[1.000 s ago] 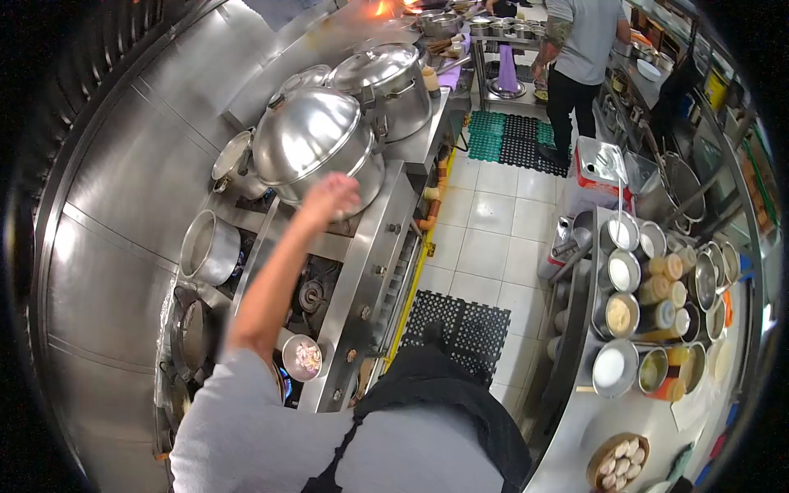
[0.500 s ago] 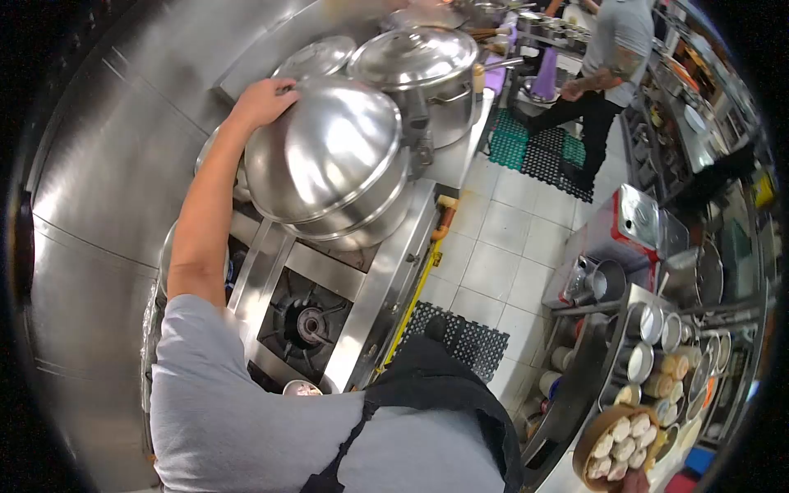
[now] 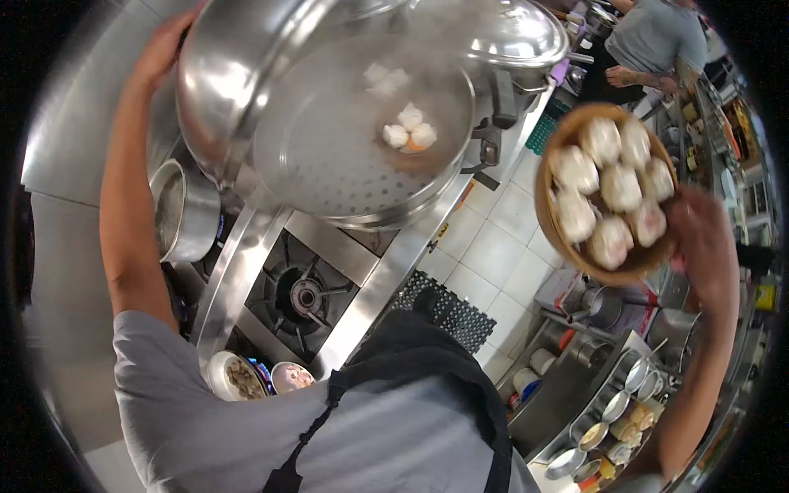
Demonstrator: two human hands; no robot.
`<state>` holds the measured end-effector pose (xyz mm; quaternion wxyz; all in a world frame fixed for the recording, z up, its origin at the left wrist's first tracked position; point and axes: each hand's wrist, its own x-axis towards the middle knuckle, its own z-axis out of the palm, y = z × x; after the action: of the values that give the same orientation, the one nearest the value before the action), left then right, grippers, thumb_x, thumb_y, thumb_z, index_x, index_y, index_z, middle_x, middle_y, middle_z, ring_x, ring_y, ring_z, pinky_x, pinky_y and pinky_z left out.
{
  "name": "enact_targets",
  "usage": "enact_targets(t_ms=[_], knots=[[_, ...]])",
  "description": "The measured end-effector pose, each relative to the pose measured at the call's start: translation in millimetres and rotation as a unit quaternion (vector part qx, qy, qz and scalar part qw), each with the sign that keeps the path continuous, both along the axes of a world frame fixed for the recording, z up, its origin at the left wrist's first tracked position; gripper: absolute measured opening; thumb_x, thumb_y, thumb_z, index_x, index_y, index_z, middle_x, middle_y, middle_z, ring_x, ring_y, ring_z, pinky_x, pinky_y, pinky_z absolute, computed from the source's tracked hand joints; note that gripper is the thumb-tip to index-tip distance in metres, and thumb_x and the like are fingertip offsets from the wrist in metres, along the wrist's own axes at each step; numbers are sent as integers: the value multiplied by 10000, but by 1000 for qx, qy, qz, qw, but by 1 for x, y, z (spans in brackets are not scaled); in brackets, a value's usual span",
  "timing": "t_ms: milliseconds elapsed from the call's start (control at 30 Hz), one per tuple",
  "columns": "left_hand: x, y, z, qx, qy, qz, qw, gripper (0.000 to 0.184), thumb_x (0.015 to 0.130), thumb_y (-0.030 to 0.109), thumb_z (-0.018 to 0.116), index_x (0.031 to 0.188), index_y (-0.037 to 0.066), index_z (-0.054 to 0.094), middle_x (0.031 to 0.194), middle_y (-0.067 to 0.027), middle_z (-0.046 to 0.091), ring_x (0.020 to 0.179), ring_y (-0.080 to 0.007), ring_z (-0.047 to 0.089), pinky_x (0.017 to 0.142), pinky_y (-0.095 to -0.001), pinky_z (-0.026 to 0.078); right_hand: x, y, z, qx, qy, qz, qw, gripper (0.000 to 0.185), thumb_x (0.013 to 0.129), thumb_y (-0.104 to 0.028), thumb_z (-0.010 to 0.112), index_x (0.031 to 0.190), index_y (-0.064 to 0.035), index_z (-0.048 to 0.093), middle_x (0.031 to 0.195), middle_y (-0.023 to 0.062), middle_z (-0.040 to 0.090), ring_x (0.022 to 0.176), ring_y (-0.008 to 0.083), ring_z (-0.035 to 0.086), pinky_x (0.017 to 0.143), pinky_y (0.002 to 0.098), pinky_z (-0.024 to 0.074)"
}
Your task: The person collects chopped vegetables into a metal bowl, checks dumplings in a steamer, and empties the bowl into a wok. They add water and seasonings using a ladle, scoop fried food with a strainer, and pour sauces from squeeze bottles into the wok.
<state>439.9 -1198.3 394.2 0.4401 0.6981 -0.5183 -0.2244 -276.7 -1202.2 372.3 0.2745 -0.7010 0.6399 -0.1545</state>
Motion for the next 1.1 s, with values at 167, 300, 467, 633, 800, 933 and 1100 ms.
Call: enact_targets(t_ms=[167, 300, 467, 633, 800, 933, 1100], knots=[[-7, 15, 2, -34, 48, -9, 998, 456, 1055, 357, 500, 1344, 27, 627, 1253, -110, 686, 1085, -213, 660, 960, -362, 537, 109, -128, -36, -162, 16, 399, 902, 216, 892, -216, 617, 776, -39, 573, 638, 50, 569, 455, 167, 517, 443, 307, 428], [2, 23, 4, -27, 74, 16, 997, 461, 1058, 355, 497, 1354, 21, 616, 1273, -105, 673, 1113, -203, 646, 963, -356, 525, 237, -148, -91, -96, 152, 445, 877, 147, 836, -169, 688, 912, -59, 628, 715, 62, 635, 612, 227, 625, 581, 372, 516], [23, 26, 1, -16, 114, 48, 992, 468, 1061, 352, 493, 1365, 13, 602, 1298, -98, 656, 1149, -190, 629, 967, -349, 510, 348, -82, -137, -131, 113, 426, 888, 205, 827, -226, 655, 762, -58, 752, 761, 96, 728, 715, 303, 709, 681, 408, 555], [35, 26, 0, -6, 129, 59, 990, 474, 1065, 349, 488, 1377, 6, 588, 1323, -92, 640, 1184, -176, 611, 971, -342, 495, 405, -45, -190, 45, 0, 222, 974, 189, 829, -258, 671, 851, -94, 762, 878, 141, 734, 887, 281, 724, 789, 408, 568], [-18, 36, 8, 8, 60, 54, 997, 489, 1038, 382, 529, 1369, 32, 610, 1292, -91, 656, 1159, -177, 618, 1000, -327, 470, 397, -32, -189, 155, -42, 254, 954, 383, 886, -364, 644, 658, -65, 718, 588, 117, 665, 660, 262, 709, 683, 402, 547], [-14, 21, 6, 9, 7, 6, 1000, 495, 1025, 386, 549, 1393, 61, 607, 1303, -77, 646, 1125, -168, 617, 987, -325, 474, 353, -9, -136, 133, 21, 356, 925, 477, 953, -439, 569, 752, -27, 701, 575, 102, 638, 621, 260, 691, 638, 393, 539], [-76, 10, 10, 6, -178, -26, 984, 483, 982, 385, 582, 1324, 55, 666, 1280, -68, 642, 1045, -171, 619, 945, -324, 472, 203, 14, -117, 122, -135, 465, 866, 394, 1020, -329, 575, 1124, 33, 691, 840, 120, 723, 674, 193, 689, 634, 335, 548]])
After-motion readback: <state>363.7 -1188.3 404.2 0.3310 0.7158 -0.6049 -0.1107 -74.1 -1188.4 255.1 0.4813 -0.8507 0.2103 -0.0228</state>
